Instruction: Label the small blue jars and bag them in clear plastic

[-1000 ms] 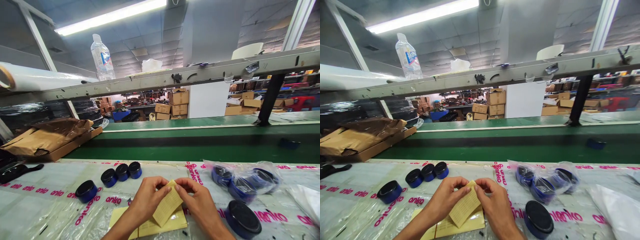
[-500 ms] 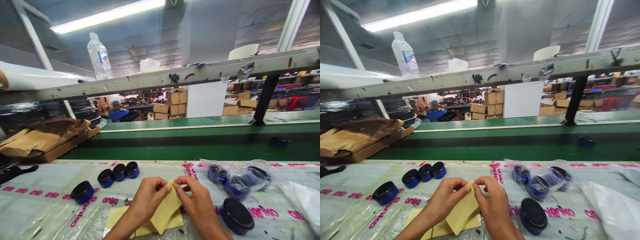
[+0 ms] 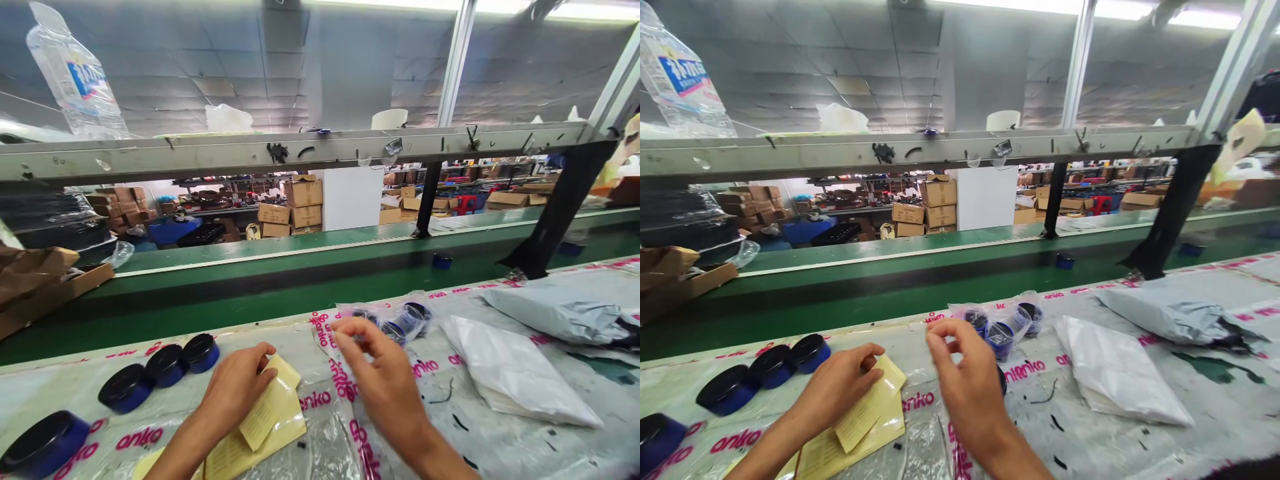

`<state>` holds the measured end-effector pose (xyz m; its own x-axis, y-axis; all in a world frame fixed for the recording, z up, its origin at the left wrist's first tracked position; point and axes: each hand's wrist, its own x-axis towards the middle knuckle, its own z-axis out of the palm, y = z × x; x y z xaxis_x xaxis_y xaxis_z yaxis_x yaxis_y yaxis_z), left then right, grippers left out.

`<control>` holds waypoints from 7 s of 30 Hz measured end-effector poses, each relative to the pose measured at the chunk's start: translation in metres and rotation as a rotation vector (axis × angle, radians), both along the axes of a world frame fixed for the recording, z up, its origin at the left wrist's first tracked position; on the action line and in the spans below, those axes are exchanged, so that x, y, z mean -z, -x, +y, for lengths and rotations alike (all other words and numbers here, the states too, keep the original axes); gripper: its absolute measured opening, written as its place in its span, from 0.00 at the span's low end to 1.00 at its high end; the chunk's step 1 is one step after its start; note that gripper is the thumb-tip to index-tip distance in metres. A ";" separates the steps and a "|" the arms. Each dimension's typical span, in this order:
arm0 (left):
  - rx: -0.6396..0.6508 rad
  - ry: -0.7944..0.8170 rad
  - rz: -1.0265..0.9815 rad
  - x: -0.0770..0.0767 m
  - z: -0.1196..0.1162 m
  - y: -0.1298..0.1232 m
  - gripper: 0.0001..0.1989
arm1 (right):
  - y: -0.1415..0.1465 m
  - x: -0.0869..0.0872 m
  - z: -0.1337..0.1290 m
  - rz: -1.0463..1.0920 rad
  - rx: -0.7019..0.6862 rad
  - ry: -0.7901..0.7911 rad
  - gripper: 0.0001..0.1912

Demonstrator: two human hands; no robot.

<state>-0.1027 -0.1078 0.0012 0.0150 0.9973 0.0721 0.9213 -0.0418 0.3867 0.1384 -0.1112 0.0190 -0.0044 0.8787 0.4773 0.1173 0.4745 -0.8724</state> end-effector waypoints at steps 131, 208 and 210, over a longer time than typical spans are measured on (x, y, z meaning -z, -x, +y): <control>0.243 -0.278 -0.542 0.068 -0.008 -0.167 0.22 | -0.065 0.092 -0.012 0.075 0.127 0.362 0.12; -0.120 0.143 -0.528 -0.023 -0.008 0.039 0.30 | -0.067 0.104 0.000 0.185 0.236 0.477 0.27; -0.120 0.105 -0.332 -0.006 -0.030 0.052 0.28 | -0.064 0.100 -0.005 0.146 0.244 0.470 0.26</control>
<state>-0.1550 -0.1373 0.0072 -0.1093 0.9928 -0.0492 0.7407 0.1144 0.6621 0.2027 -0.1164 -0.0806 0.2634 0.9646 0.0137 0.0372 0.0040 -0.9993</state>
